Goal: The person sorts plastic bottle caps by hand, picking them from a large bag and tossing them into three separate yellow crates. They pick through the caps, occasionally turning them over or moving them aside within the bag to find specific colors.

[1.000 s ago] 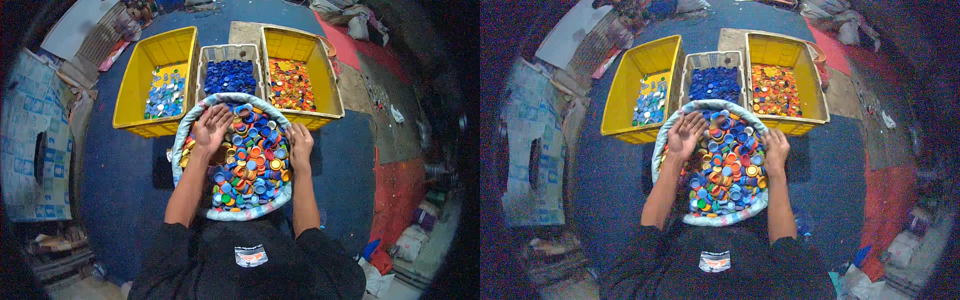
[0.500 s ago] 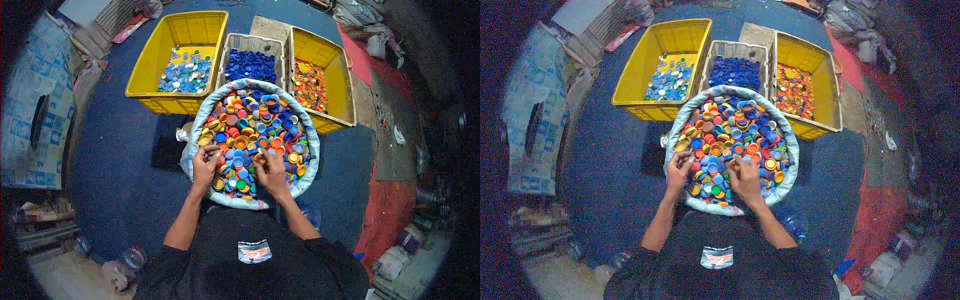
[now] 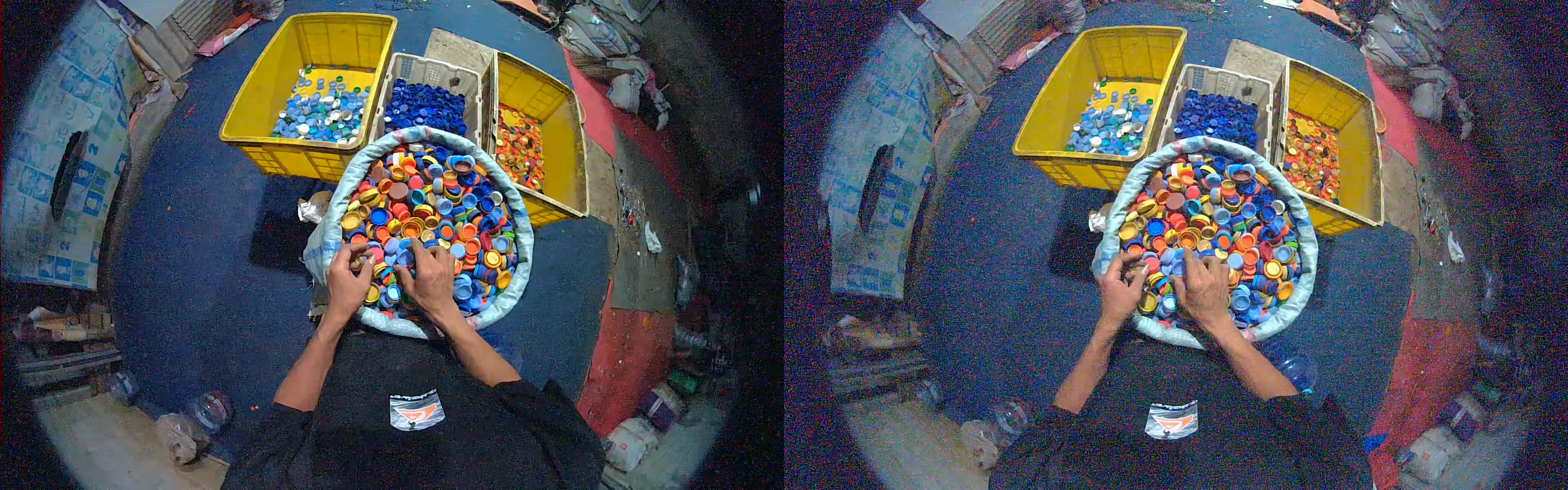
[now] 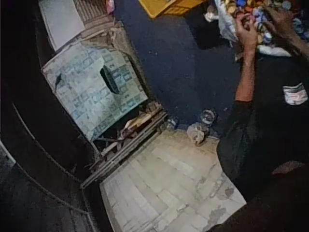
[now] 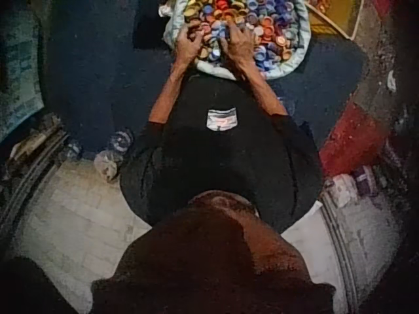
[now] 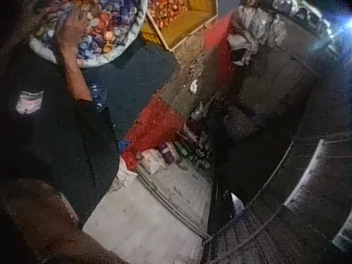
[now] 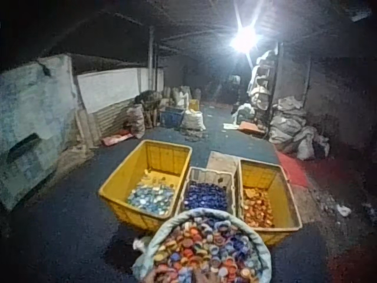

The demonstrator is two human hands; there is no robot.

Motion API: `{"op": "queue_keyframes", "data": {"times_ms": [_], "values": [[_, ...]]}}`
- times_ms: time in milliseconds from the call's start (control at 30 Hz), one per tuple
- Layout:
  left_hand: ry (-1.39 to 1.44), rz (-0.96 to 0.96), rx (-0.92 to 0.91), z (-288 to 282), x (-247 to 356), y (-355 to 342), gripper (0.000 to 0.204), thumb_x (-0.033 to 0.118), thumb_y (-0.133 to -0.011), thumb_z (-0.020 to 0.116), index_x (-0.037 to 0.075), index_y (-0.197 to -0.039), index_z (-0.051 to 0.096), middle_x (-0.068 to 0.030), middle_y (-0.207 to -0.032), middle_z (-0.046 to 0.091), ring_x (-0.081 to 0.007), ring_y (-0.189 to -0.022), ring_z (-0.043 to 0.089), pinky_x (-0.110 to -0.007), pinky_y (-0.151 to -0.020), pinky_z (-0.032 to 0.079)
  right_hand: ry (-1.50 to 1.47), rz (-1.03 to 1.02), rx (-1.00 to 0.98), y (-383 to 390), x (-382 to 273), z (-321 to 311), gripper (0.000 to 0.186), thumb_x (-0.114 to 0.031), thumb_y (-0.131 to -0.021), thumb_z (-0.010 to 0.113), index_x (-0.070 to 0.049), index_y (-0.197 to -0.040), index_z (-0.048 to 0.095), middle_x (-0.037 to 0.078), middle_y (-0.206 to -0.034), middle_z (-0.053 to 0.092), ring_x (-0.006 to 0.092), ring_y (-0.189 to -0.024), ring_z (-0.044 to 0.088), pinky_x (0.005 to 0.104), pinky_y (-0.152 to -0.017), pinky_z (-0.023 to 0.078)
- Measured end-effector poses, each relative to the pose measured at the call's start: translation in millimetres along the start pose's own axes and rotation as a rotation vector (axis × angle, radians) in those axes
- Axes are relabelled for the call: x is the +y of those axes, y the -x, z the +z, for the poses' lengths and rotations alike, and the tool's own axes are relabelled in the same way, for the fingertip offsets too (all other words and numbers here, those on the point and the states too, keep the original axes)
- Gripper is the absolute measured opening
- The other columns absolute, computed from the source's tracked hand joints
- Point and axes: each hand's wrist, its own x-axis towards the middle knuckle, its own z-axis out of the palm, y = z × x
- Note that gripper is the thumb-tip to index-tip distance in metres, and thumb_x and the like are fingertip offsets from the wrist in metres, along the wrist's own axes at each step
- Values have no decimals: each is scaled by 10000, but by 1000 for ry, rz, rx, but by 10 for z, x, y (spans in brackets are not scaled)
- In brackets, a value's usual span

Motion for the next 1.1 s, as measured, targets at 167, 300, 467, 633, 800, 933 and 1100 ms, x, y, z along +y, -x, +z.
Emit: {"op": "queue_keyframes", "data": {"times_ms": [167,300,467,633,800,933,1100], "values": [[-309,237,-41,-15,146,-62,339,98,-738,690,27,-1052,583,-90,-867,624,-237,-763,538,-350,-709,447,-171,41,111,17,96,-8,571,-186,-687,748,2,-1173,515,129,-867,616,284,-790,558,390,-717,431],[-388,416,-102,-6,14,-200,472,121,-698,720,51,-1137,561,-117,-875,587,-272,-808,495,-377,-752,410,-709,378,113,43,194,-77,511,-135,-730,730,-6,-1175,514,123,-955,629,182,-715,617,293,-627,499],[-576,513,-306,1,25,-417,649,185,-652,756,96,-1247,515,-132,-891,565,-289,-826,505,-394,-763,420,-1646,765,72,142,357,-281,345,-158,-768,537,-12,-1080,551,87,-923,574,174,-775,570,303,-708,468],[-596,516,-423,24,110,-542,658,184,-647,756,119,-1253,509,-154,-865,557,-301,-836,514,-405,-755,420,-2021,868,82,272,358,-298,280,-238,-767,513,-42,-960,567,72,-881,527,212,-793,514,332,-673,426],[-640,509,-455,74,121,-599,636,193,-650,755,166,-1239,516,-150,-842,563,-315,-826,522,-413,-738,423,-2094,929,-1,297,309,-302,256,-268,-795,542,-83,-971,567,35,-852,503,174,-710,468,296,-590,371],[-650,527,-478,101,128,-632,539,202,-656,754,150,-1155,557,-141,-811,571,-310,-810,529,-416,-725,420,-2019,946,6,228,232,-342,198,-268,-822,553,-107,-936,559,6,-810,495,141,-662,456,277,-555,349],[-555,510,-449,81,98,-642,515,199,-643,764,121,-1119,583,-124,-805,592,-311,-820,538,-423,-728,418,-1901,889,-67,146,270,-349,138,-172,-816,611,-100,-923,560,-22,-732,502,105,-607,469,243,-531,369]]}}
